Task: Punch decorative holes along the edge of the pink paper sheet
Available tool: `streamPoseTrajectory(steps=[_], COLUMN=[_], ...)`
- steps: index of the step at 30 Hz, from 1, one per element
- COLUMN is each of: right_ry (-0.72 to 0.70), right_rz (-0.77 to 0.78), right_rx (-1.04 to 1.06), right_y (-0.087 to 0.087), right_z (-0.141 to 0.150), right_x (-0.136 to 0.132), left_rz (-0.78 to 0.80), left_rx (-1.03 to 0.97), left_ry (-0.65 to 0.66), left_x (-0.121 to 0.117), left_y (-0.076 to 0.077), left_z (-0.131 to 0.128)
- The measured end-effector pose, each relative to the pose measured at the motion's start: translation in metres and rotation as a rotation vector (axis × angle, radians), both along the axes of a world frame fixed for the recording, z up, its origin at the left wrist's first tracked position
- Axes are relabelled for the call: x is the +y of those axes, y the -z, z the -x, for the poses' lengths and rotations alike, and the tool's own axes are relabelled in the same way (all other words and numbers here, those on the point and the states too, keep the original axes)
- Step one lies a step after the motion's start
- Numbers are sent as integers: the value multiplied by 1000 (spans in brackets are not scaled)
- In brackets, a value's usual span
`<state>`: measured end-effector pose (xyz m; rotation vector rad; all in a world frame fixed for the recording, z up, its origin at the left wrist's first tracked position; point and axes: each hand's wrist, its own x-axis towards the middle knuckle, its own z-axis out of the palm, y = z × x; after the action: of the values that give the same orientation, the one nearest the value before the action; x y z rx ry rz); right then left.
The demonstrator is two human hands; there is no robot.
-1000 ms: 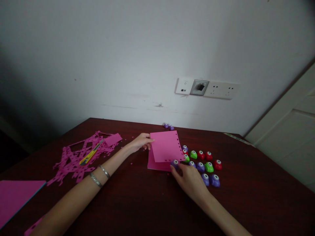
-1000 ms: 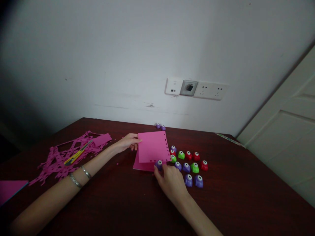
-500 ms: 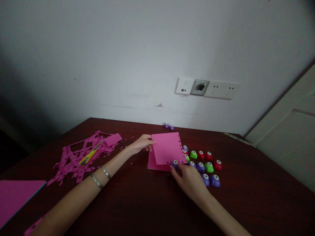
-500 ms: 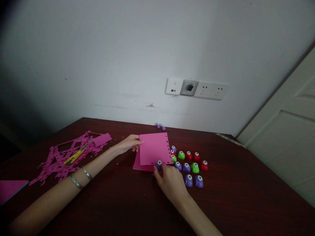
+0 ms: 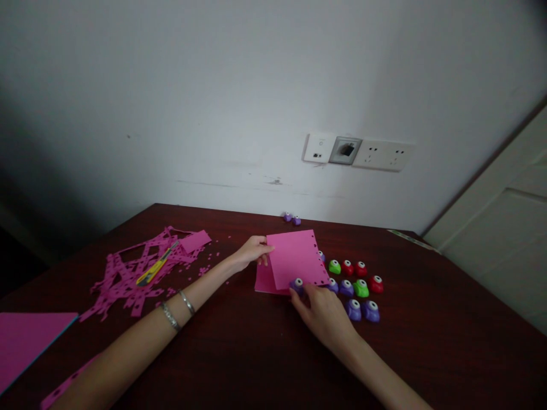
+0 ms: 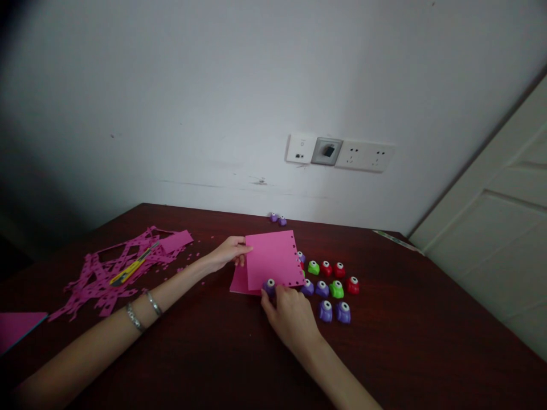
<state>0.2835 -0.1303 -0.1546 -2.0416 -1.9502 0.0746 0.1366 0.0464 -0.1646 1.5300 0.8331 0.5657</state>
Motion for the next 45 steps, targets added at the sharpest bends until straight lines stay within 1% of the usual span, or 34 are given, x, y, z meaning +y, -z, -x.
streamPoseTrajectory(steps=[6, 13, 19, 26, 30, 36, 45], right_ry=[2, -2, -7, -2, -4, 18, -3], right_rz=[13, 19, 9, 57, 41, 72, 82], right_rx=[-45, -78, -76, -72, -80, -108, -139], right_y=[-1, 3, 3, -2, -3, -2, 5], right_z=[6, 11, 16, 24, 28, 30, 33], right_x=[0, 1, 2, 9, 15, 23, 30], left_rz=[-11, -32, -28, -69, -82, -104, -159], left_rx=[35, 35, 30, 34, 52, 80, 149], left_ry=[-4, 18, 29, 39, 25, 73, 111], left_x=[-6, -2, 2, 13, 21, 33, 45], left_y=[-2, 4, 4, 10, 14, 20, 28], left_z=[-4, -4, -3, -1, -2, -7, -6])
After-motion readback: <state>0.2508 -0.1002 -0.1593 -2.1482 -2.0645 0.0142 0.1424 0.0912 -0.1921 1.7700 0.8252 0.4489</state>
